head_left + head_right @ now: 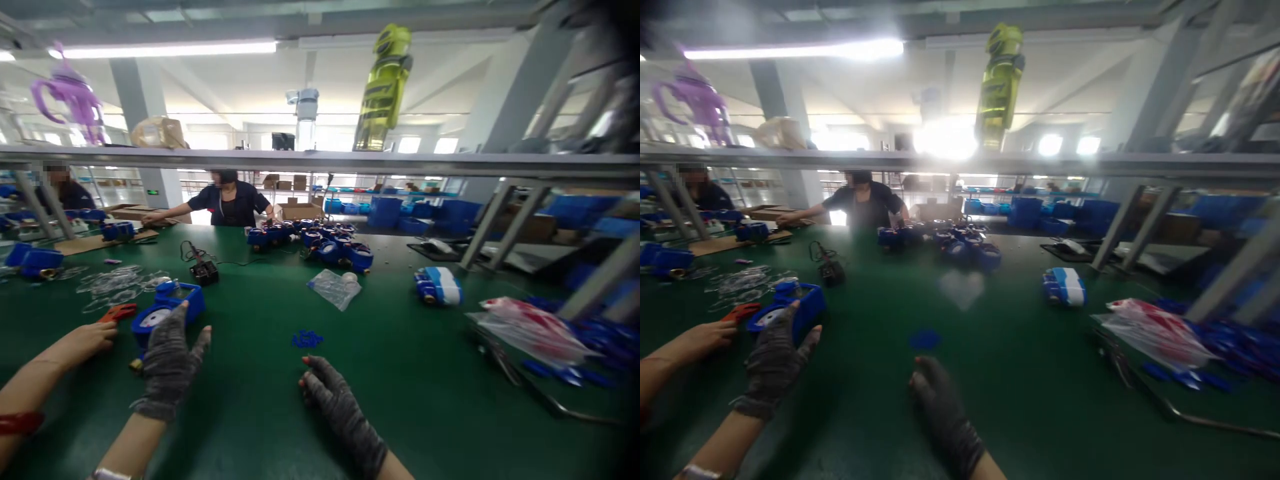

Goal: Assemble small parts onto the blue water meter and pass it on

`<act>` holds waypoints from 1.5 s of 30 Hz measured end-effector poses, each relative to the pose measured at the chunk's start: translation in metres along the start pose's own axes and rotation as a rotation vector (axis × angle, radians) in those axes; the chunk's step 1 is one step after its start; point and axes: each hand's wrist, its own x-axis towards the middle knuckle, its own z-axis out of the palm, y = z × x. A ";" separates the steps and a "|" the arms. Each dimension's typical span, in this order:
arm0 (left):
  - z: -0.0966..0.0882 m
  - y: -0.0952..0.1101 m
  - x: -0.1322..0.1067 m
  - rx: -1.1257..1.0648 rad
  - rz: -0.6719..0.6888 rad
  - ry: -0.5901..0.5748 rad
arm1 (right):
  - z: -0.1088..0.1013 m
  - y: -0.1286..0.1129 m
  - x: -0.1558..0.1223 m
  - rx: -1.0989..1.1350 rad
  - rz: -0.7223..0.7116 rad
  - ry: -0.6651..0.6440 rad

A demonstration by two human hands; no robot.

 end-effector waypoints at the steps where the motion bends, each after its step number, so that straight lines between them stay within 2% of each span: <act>1: 0.008 0.012 -0.009 -0.096 0.045 -0.117 | 0.001 0.001 0.000 0.004 -0.010 -0.003; 4: 0.028 0.046 -0.038 -0.356 0.128 -0.583 | 0.000 0.006 0.002 0.047 -0.035 0.020; 5: 0.033 0.057 -0.047 -0.387 0.143 -0.699 | -0.001 0.008 0.003 0.043 -0.048 0.035; 8: 0.044 0.082 -0.063 -0.408 0.226 -0.928 | -0.012 0.012 0.010 -0.093 -0.111 0.105; 10: 0.051 0.092 -0.065 -0.398 0.271 -0.990 | -0.023 0.012 0.018 -0.245 -0.155 0.174; 15: 0.071 0.094 -0.064 -0.386 0.319 -0.932 | -0.050 0.005 0.043 -0.592 -0.226 0.341; 18: 0.077 0.088 -0.065 -0.333 0.343 -0.904 | -0.054 0.005 0.052 -0.637 -0.236 0.393; 21: 0.074 0.084 -0.063 -0.238 0.354 -0.931 | -0.053 0.006 0.053 -0.703 -0.257 0.404; 25: 0.063 0.084 -0.057 -0.192 0.378 -0.987 | -0.052 0.002 0.048 -0.873 -0.268 0.336; 29: 0.061 0.083 -0.056 -0.164 0.435 -1.022 | -0.046 -0.004 0.043 -1.052 -0.312 0.218; 34: 0.061 0.083 -0.056 -0.200 0.450 -0.990 | -0.014 -0.014 0.031 -1.134 -0.529 -0.062; 36: 0.060 0.084 -0.056 -0.209 0.461 -0.969 | -0.002 -0.017 0.028 -1.122 -0.574 -0.119; 39: 0.060 0.084 -0.056 -0.198 0.470 -0.965 | 0.005 -0.019 0.029 -1.150 -0.540 -0.076; 42: 0.062 0.083 -0.058 -0.178 0.470 -0.972 | 0.003 -0.016 0.033 -1.212 -0.440 -0.020; 45: 0.064 0.081 -0.059 -0.163 0.486 -0.973 | -0.001 -0.010 0.035 -1.238 -0.408 -0.008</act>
